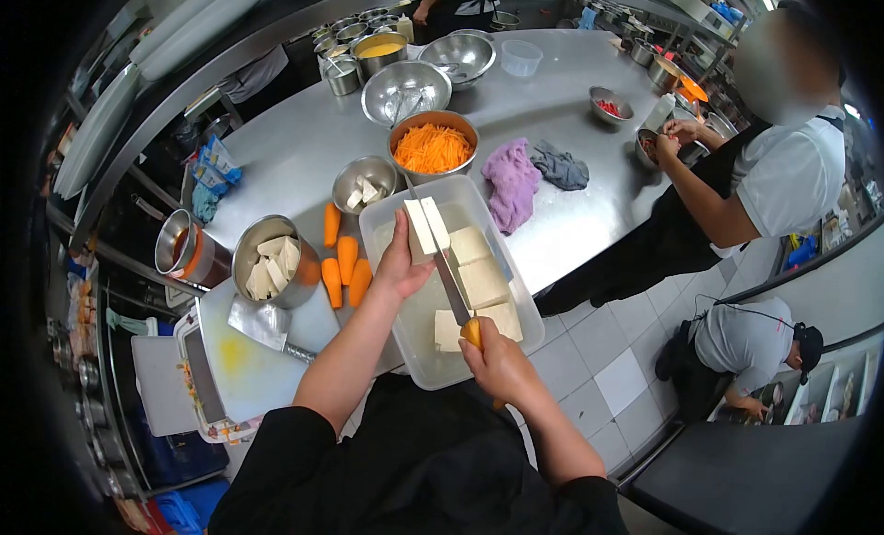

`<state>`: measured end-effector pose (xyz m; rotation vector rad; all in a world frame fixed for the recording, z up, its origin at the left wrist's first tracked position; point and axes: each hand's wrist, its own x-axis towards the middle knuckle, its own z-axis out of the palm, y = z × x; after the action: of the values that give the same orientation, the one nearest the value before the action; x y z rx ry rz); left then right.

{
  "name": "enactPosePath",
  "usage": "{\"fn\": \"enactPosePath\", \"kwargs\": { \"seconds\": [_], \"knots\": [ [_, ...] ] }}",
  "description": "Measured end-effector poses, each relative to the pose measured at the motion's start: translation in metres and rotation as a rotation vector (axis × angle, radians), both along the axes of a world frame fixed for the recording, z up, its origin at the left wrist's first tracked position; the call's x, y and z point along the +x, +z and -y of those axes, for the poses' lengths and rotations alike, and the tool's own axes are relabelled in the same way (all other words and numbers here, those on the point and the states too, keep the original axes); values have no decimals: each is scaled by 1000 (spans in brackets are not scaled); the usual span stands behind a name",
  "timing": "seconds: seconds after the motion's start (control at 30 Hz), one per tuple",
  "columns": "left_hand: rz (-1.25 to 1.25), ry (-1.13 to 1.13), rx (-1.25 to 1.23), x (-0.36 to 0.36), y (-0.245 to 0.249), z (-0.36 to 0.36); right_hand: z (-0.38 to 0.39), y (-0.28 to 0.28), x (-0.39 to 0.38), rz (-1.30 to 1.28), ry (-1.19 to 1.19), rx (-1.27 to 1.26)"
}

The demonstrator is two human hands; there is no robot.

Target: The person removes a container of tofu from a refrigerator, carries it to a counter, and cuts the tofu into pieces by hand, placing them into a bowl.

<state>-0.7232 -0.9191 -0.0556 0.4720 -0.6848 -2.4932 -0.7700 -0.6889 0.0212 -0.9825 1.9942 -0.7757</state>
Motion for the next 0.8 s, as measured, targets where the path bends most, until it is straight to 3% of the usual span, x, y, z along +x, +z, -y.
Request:
{"fn": "enactPosePath", "kwargs": {
  "seconds": [0.23,0.3,0.37,0.5,0.63,0.8],
  "knots": [
    [-136,-13,-137,4,12,-1,-9,-3,9,-62,-45,-45],
    [-165,-8,-175,8,16,-6,-16,-20,14,-228,-59,-199],
    [-232,-54,-368,11,19,-9,-21,-32,18,-251,-69,-250],
    [-338,-111,-351,10,29,-20,-25,-48,21,-243,-120,-326],
    [-254,-61,-329,11,22,-28,-26,-57,21,-283,-113,-412],
    [-256,-163,-514,24,58,-37,-31,-70,23,-292,-102,-456]
  ]
}}
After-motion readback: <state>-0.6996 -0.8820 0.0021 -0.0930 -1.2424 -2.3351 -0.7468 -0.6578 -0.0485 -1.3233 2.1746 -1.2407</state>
